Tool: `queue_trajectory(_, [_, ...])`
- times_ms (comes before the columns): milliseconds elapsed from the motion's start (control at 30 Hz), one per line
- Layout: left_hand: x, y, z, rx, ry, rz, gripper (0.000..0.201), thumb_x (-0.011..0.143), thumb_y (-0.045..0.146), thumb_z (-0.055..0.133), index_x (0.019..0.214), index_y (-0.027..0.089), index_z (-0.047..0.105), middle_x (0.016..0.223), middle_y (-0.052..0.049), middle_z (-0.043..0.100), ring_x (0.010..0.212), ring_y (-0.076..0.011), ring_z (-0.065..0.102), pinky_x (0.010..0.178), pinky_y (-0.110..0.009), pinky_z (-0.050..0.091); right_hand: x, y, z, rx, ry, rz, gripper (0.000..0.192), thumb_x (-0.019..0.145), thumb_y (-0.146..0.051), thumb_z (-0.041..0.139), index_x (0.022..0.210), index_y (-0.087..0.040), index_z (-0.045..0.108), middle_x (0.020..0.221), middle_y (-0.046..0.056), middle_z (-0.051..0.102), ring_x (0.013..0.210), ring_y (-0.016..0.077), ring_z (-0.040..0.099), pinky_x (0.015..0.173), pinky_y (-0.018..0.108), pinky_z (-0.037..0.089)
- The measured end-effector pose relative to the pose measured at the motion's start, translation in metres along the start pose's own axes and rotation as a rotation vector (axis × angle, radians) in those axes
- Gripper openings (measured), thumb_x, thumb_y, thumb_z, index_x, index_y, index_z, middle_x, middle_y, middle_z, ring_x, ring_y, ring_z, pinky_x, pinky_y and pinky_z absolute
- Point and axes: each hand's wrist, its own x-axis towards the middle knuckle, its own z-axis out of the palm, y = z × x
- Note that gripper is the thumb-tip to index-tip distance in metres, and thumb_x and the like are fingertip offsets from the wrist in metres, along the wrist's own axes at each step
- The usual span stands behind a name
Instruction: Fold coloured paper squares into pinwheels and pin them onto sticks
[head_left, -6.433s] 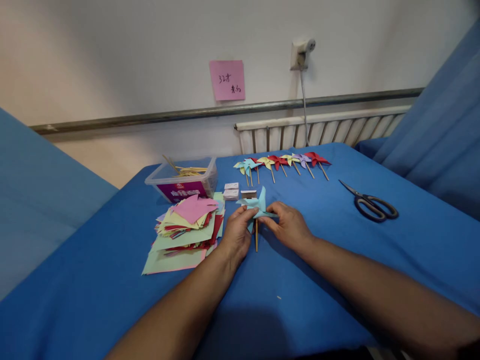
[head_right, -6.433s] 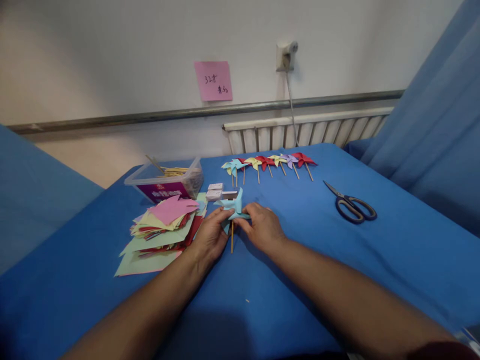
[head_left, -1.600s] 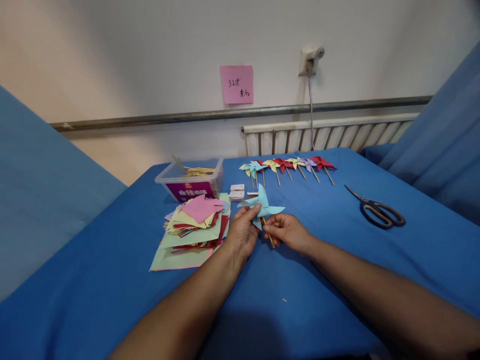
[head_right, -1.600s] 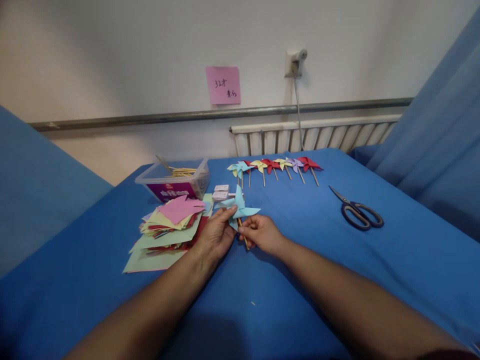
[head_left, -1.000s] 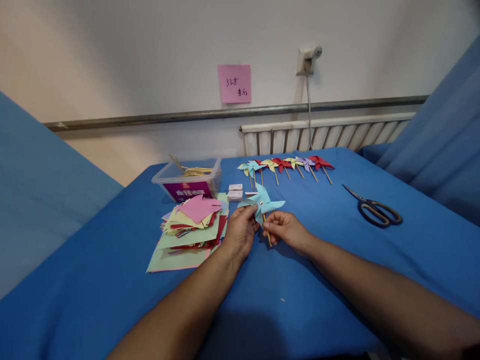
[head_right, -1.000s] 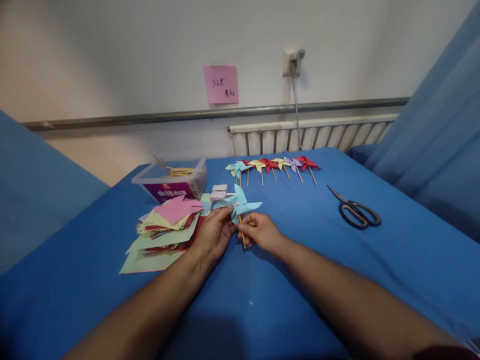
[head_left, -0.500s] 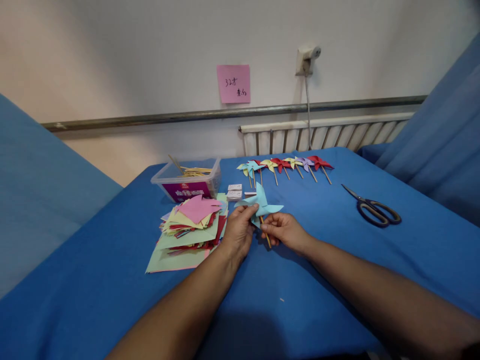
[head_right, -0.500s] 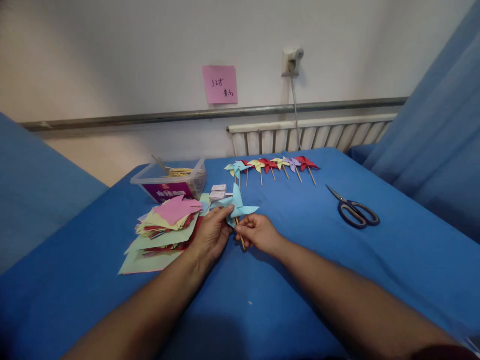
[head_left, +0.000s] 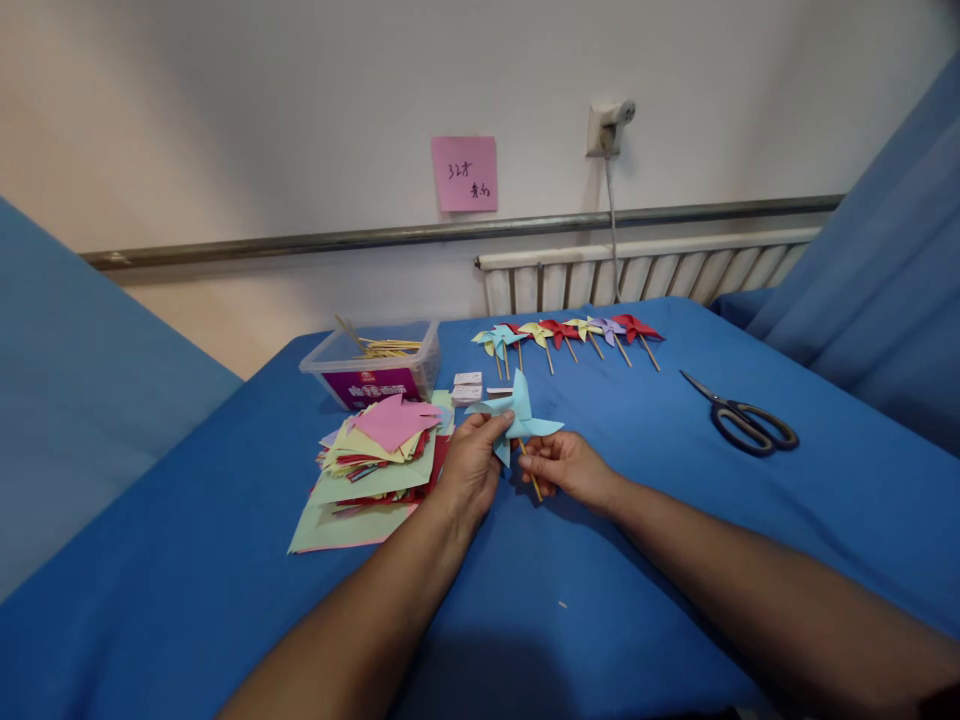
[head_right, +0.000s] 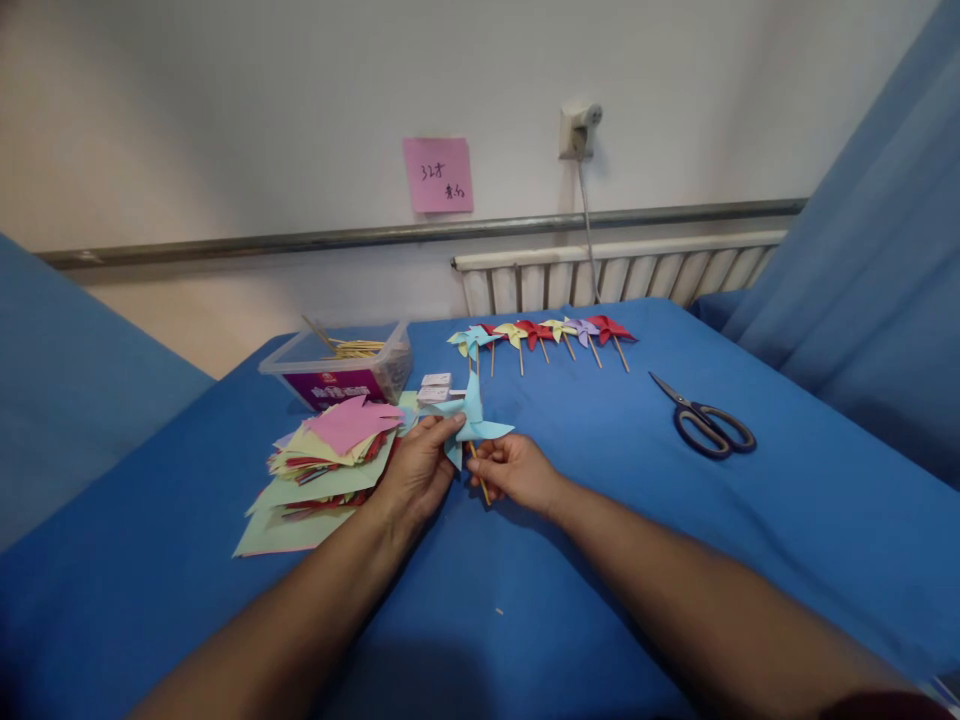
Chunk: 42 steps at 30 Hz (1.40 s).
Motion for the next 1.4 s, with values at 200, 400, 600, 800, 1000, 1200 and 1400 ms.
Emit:
queue_trajectory(200, [0.0,0.003,0.0,-0.004,-0.039,-0.057,0.026,0.059,0.025,0.082,0.067,0.015,0.059,0.062,0.001,0.062,0.057,-0.0128,0.058,0.057,-0.026,0.044,0.005,0.003,0.001,0.008,0.015,-0.043,0.041,0.061,-0.05,0.077,0.07,-0.018,0.053,0.056,-0.003,0.062,0.037,0.0069,0.048,0.039,0.021,0.036])
queue_trajectory(400, [-0.001,0.003,-0.003,0.032,-0.033,-0.066,0.028,0.062,0.028,0.081,0.071,0.016,0.058,0.063,0.002,0.061,0.056,-0.0127,0.058,0.054,-0.025,0.044,0.009,0.007,0.002,0.017,0.021,-0.075,0.044,0.061,-0.054,0.076,0.071,-0.018,0.053,0.056,-0.002,0.063,0.037,0.0067,0.048,0.04,0.02,0.036])
queue_trajectory(600, [0.0,0.003,-0.005,0.025,-0.026,-0.055,0.026,0.061,0.026,0.081,0.071,0.016,0.059,0.062,0.001,0.062,0.055,-0.013,0.058,0.054,-0.025,0.045,0.009,0.007,0.002,0.01,0.015,-0.073,0.042,0.063,-0.052,0.076,0.073,-0.017,0.055,0.058,-0.002,0.064,0.039,0.0071,0.049,0.041,0.02,0.036])
queue_trajectory(800, [0.002,0.003,-0.005,-0.014,-0.003,-0.023,0.023,0.058,0.021,0.081,0.066,0.015,0.061,0.061,0.001,0.062,0.055,-0.0122,0.057,0.056,-0.025,0.044,0.008,0.006,0.003,-0.033,0.022,-0.046,0.04,0.063,-0.049,0.076,0.074,-0.018,0.053,0.055,-0.003,0.061,0.04,0.0084,0.05,0.041,0.021,0.036])
queue_trajectory(1000, [0.004,0.007,-0.004,-0.041,0.105,0.074,0.022,0.055,0.019,0.082,0.063,0.014,0.062,0.059,0.002,0.062,0.058,-0.0106,0.057,0.059,-0.023,0.044,0.005,0.009,0.008,-0.133,0.083,-0.011,0.033,0.062,-0.038,0.077,0.07,-0.019,0.051,0.053,-0.006,0.056,0.043,0.0087,0.05,0.043,0.021,0.037])
queue_trajectory(1200, [0.006,0.007,-0.006,-0.076,0.146,0.082,0.022,0.054,0.018,0.083,0.063,0.014,0.063,0.06,0.001,0.064,0.058,-0.011,0.058,0.058,-0.023,0.044,0.006,0.014,0.007,-0.177,0.133,-0.025,0.03,0.064,-0.039,0.074,0.069,-0.02,0.051,0.056,-0.006,0.056,0.044,0.0084,0.049,0.043,0.022,0.04])
queue_trajectory(1400, [0.007,0.007,-0.007,-0.083,0.17,0.058,0.024,0.054,0.018,0.083,0.068,0.014,0.063,0.063,0.0,0.066,0.059,-0.0122,0.06,0.058,-0.024,0.045,0.007,0.019,0.003,-0.26,0.149,-0.031,0.027,0.069,-0.039,0.071,0.068,-0.02,0.052,0.053,-0.006,0.054,0.043,0.0086,0.048,0.043,0.022,0.04])
